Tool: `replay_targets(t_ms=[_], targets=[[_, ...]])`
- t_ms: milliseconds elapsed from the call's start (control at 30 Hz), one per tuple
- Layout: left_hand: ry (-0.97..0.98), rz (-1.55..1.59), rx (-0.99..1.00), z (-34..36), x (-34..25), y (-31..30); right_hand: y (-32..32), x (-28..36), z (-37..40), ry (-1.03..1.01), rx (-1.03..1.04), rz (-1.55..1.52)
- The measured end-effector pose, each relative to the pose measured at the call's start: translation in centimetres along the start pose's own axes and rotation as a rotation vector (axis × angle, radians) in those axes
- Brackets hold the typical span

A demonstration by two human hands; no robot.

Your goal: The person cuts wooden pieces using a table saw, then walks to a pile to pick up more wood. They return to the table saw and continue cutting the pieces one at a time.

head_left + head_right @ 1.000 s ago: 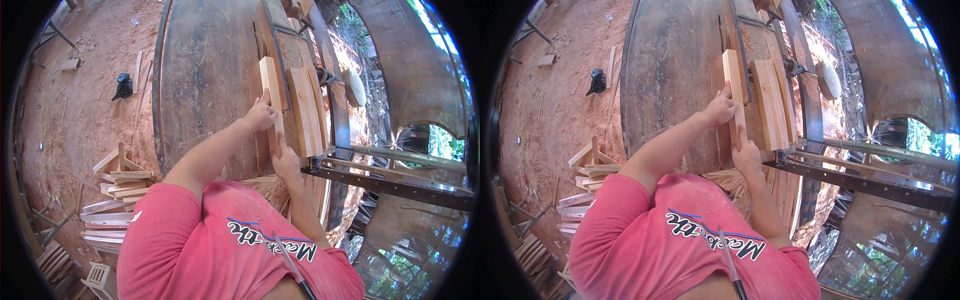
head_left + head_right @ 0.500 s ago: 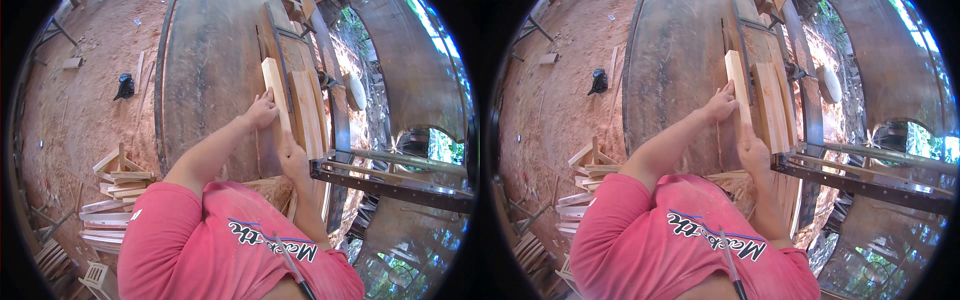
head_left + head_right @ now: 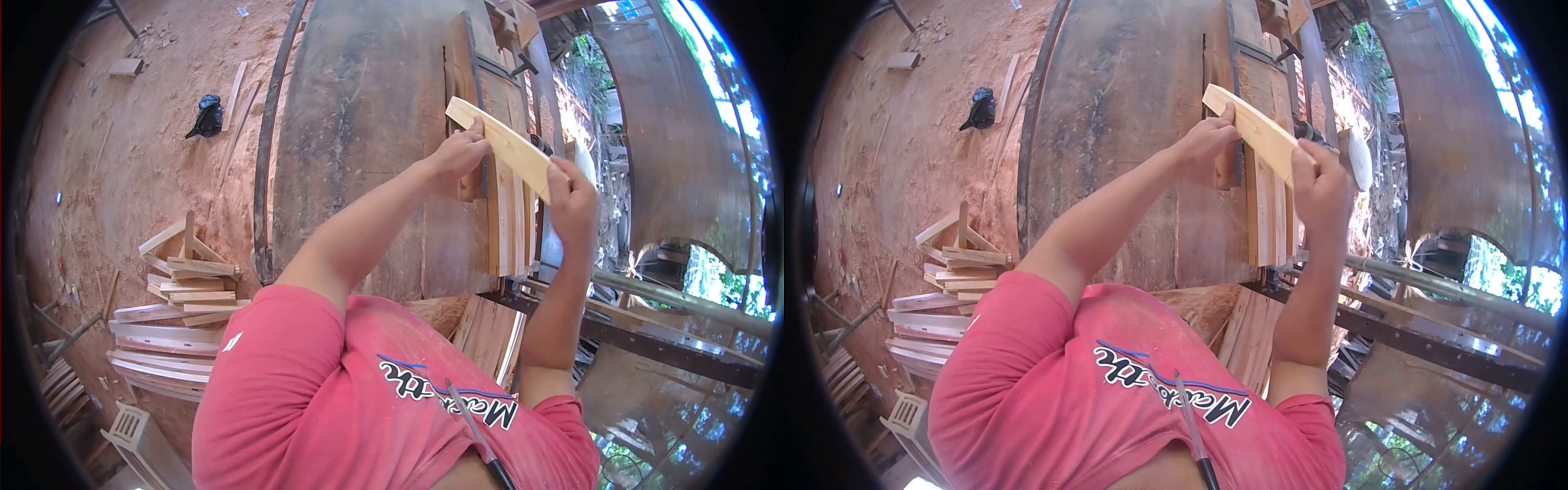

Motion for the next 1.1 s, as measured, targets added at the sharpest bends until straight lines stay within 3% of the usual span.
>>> replay_targets(t_ms=[100, 300, 733, 867, 933, 967, 1000, 1100], targets=[[0.038, 0.032, -0.106, 0.0, -1.7, -0.2, -1.0, 0.4, -3.7, -0.031, 0.015, 0.025], [0.161, 0.047, -0.137, -3.2, -0.7, -0.3, -2.2, 2.3, -10.3, -0.060, 0.147, 0.084], [0.175, -0.034, -0.169, -5.8, -2.2, -1.1, -0.7, 1.9, -22.1, -0.267, 0.288, 0.064], [0.139, -0.134, -0.168, -4.9, -2.0, -0.5, -0.4, 0.4, -20.4, -0.348, 0.176, 0.109], [0.173, -0.128, -0.137, -4.1, 0.1, 0.0, -0.9, -0.6, -14.6, -0.222, 0.208, 0.181], [0.267, -0.322, -0.116, -3.6, 1.8, 0.7, -1.6, 1.4, -9.6, -0.090, 0.145, 0.098], [0.357, -0.518, -0.093, -2.6, 2.5, 1.3, -0.9, -0.1, -6.8, -0.089, 0.148, 0.261], [0.446, -0.546, -0.125, 3.2, 2.4, 2.3, 1.3, -1.3, 3.9, 0.033, 0.193, -0.021]])
Point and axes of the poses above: each hand's wrist, its own z-axis away from the middle knuckle, its own y-axis out of the palm, x = y × z, the point moved 3 cm from there along -z, towards the middle knuckle, and after that the axes turned 8 degrees about z, right-handed, at the moved point
